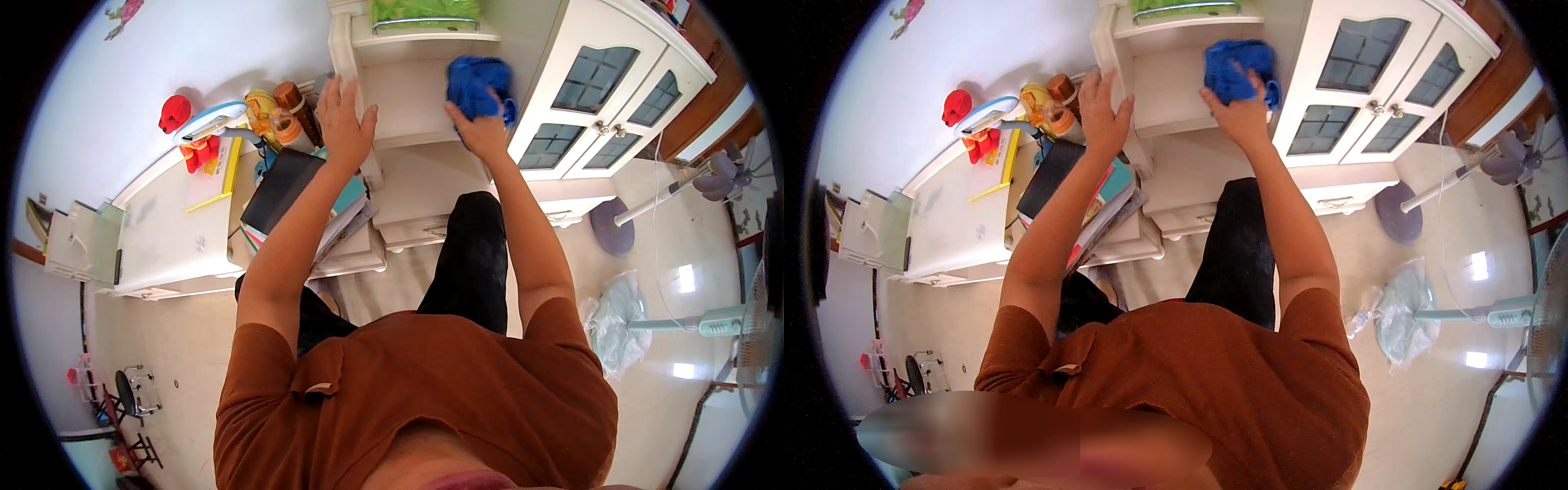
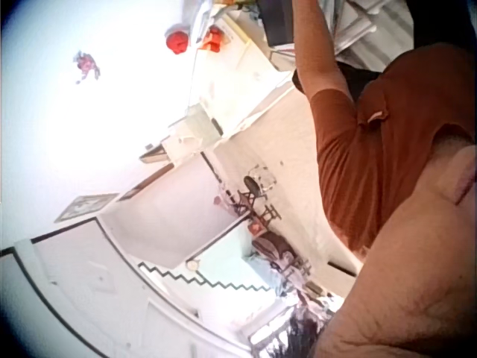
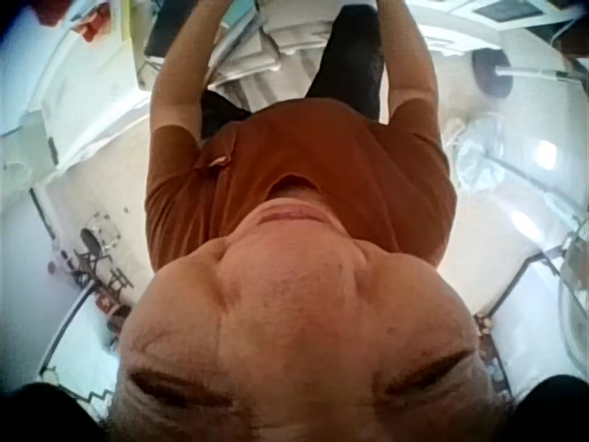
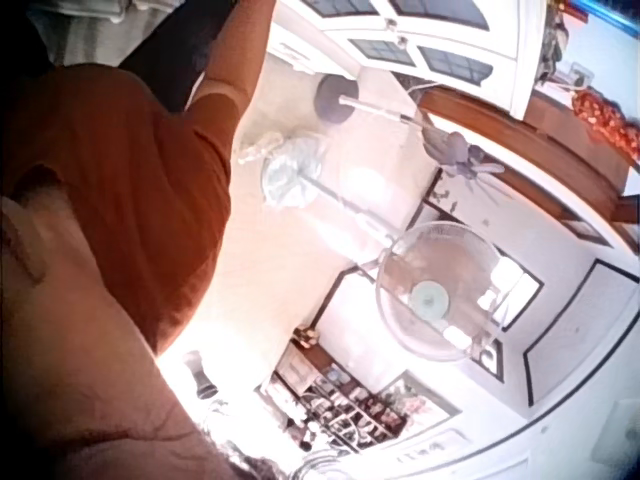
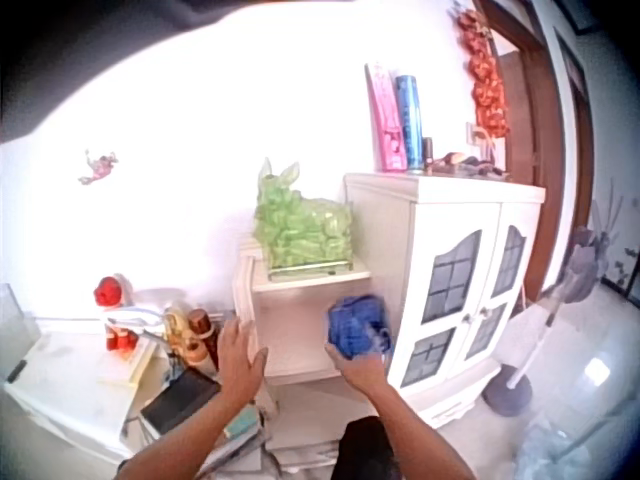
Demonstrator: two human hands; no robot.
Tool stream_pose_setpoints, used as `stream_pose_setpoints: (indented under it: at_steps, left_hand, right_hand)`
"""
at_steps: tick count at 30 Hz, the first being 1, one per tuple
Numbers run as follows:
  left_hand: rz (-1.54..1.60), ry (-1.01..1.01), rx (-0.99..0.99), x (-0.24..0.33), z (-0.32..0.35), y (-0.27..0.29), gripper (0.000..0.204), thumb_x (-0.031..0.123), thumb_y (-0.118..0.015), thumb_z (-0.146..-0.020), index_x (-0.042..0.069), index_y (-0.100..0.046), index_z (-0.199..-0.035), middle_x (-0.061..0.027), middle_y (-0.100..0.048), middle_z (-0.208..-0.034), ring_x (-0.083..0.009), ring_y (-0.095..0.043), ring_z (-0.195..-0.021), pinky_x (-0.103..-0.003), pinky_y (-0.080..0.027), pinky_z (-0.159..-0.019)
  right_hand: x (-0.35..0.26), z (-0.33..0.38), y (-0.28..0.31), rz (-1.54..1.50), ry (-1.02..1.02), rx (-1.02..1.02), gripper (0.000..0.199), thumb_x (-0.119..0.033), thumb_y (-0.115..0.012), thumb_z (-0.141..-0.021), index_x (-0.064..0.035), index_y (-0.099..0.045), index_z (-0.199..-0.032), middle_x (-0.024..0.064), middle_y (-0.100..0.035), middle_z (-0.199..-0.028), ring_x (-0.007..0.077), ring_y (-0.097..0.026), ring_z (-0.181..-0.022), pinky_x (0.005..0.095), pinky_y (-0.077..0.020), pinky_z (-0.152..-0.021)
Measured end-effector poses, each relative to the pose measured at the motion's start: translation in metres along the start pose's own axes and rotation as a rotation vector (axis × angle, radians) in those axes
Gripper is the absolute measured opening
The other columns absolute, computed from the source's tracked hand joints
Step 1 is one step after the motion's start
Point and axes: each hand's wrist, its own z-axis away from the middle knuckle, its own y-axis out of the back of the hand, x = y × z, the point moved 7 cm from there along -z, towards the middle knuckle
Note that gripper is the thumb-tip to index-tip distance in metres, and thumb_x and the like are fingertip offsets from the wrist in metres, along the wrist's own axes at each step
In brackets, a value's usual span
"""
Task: The person tidies a shelf by moving books and notebooks, then wipes down a jade-colored rabbit figurine with a blue cloth before returning the items to the shelf.
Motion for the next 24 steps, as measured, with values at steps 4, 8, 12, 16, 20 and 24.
stream_pose_setpoints:
  at_steps: [4, 8, 12, 16, 20, 24]
  left_hand:
    - [-0.03, 0.096, -0.019, -0.034, -0.011, -0.038, 0.081, 0.021, -0.069, -0.085, 0.001, -0.025, -0.15, -0.0312, -0.028, -0.149, -0.0509, -0.039, -0.129, -0.053, -0.034, -0.106]
    - [-0.126, 0.257, -0.144, -0.045, -0.009, -0.06, 0.088, 0.013, -0.065, -0.086, 0.003, -0.01, -0.155, -0.0326, -0.021, -0.152, -0.052, -0.042, -0.127, -0.051, -0.04, -0.101]
    - [-0.091, 0.256, -0.166, -0.043, -0.008, -0.061, 0.089, 0.006, -0.061, -0.083, 0.004, -0.008, -0.155, -0.0325, -0.018, -0.153, -0.0504, -0.045, -0.125, -0.05, -0.044, -0.098]
    - [-0.097, 0.258, -0.176, -0.045, -0.01, -0.057, 0.089, 0.003, -0.06, -0.082, 0.004, -0.009, -0.155, -0.0317, -0.018, -0.153, -0.0496, -0.045, -0.125, -0.049, -0.045, -0.096]
    - [-0.048, 0.274, -0.166, -0.045, -0.012, -0.054, 0.09, 0.003, -0.06, -0.081, 0.005, -0.008, -0.155, -0.0325, -0.021, -0.151, -0.0504, -0.044, -0.126, -0.047, -0.044, -0.1]
    - [-0.049, 0.295, -0.148, -0.039, -0.014, -0.054, 0.09, 0.003, -0.06, -0.08, 0.006, -0.011, -0.155, -0.0304, -0.023, -0.151, -0.0482, -0.047, -0.123, -0.047, -0.046, -0.098]
  right_hand:
    - [0.001, -0.006, -0.079, 0.507, -0.016, -0.419, 0.091, -0.075, -0.05, -0.081, -0.0109, -0.048, -0.145, 0.0171, -0.023, -0.159, 0.0424, -0.018, -0.146, 0.0741, -0.0214, -0.103]
    - [-0.019, -0.019, -0.133, 0.417, 0.129, -0.618, 0.089, -0.074, -0.056, -0.077, -0.0196, -0.047, -0.146, 0.0143, -0.023, -0.16, 0.0393, -0.014, -0.148, 0.071, -0.0188, -0.108]
    - [-0.018, -0.052, -0.155, 0.393, 0.186, -0.721, 0.094, -0.075, -0.057, -0.075, -0.0221, -0.038, -0.151, 0.0085, -0.022, -0.161, 0.0326, -0.012, -0.15, 0.0663, -0.018, -0.112]
    - [0.008, -0.086, -0.164, 0.363, 0.16, -0.659, 0.096, -0.075, -0.058, -0.075, -0.0223, -0.034, -0.153, 0.0044, -0.019, -0.163, 0.0273, -0.009, -0.151, 0.061, -0.0182, -0.115]
    - [0.053, -0.104, -0.121, 0.5, -0.038, -0.547, 0.098, -0.076, -0.057, -0.075, -0.0203, -0.035, -0.152, 0.0042, -0.02, -0.163, 0.0266, -0.009, -0.151, 0.0563, -0.0165, -0.117]
    - [0.081, -0.082, -0.087, 0.611, -0.161, -0.432, 0.097, -0.072, -0.06, -0.077, -0.0154, -0.035, -0.152, 0.0102, -0.022, -0.161, 0.0298, -0.012, -0.151, 0.0608, -0.0126, -0.116]
